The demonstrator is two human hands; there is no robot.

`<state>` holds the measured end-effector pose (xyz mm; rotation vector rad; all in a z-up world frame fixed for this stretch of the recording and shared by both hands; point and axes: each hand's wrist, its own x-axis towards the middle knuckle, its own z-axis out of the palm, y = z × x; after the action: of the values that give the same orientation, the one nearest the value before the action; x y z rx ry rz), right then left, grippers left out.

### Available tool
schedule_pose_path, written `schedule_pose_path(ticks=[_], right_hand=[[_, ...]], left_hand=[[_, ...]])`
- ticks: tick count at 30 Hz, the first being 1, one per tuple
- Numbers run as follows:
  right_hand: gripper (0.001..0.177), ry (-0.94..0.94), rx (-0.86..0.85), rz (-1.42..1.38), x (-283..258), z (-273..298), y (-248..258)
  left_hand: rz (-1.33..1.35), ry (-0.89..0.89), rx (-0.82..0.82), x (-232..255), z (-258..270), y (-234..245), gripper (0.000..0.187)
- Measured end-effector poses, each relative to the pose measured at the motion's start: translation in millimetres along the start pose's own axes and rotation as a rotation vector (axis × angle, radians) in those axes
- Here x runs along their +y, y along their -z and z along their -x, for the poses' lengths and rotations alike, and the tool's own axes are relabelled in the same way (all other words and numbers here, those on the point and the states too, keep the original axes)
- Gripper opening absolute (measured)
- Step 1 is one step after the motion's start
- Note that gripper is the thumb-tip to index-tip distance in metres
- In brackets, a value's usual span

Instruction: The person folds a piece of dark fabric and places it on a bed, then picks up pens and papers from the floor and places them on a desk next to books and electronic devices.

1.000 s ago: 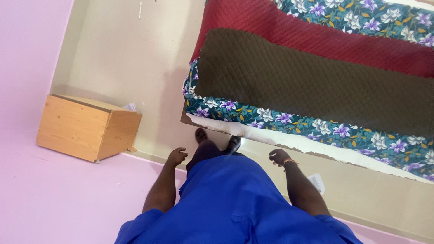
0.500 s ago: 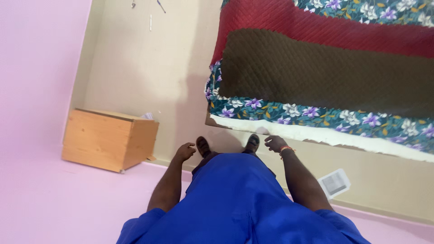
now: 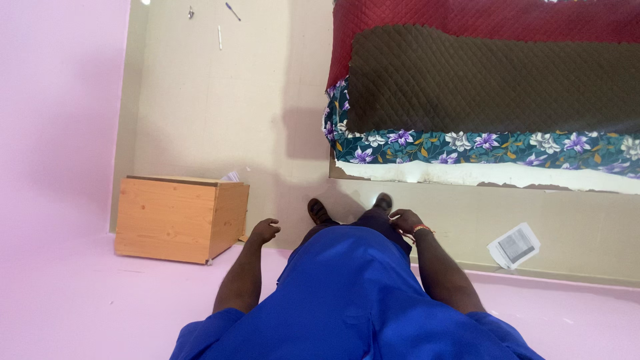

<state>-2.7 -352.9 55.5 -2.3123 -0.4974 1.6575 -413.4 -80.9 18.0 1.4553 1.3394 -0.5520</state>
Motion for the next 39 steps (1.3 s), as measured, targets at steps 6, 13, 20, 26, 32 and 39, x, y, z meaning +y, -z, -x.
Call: schedule_pose_path(ticks=[6, 13, 20, 26, 32, 39], right_hand=[[0.034, -0.075, 0.029, -0.027, 13.0, 12.6, 4.7], [0.038, -0.035, 0.051, 0.054, 21.1, 13.7, 31.0], [0.037, 0.001, 0.039, 0.000, 35.8, 21.2, 45.3], [0.038, -0.016, 0.039, 0.012, 54.8, 28.2, 50.5], [0.038, -0.101, 0.002, 0.034, 64.9, 29.2, 51.1], [0.038, -0.063, -0.040, 0.022, 66.2, 24.7, 57.8]], left_hand=[[0.077, -0.125, -0.029, -9.1, -16.8, -13.9, 0.051], [0.058, -0.178, -0.031, 37.3, -5.1, -43.4, 0.051], [0.067, -0.201, -0.026, 67.0, 1.1, -54.8, 0.053], [0.057, -0.177, -0.021, 62.2, 5.2, -62.6, 0.053], [0.042, -0.151, -0.012, 54.3, 7.2, -71.4, 0.052], [0.103, -0.111, 0.003, 68.1, 20.4, -75.2, 0.053]])
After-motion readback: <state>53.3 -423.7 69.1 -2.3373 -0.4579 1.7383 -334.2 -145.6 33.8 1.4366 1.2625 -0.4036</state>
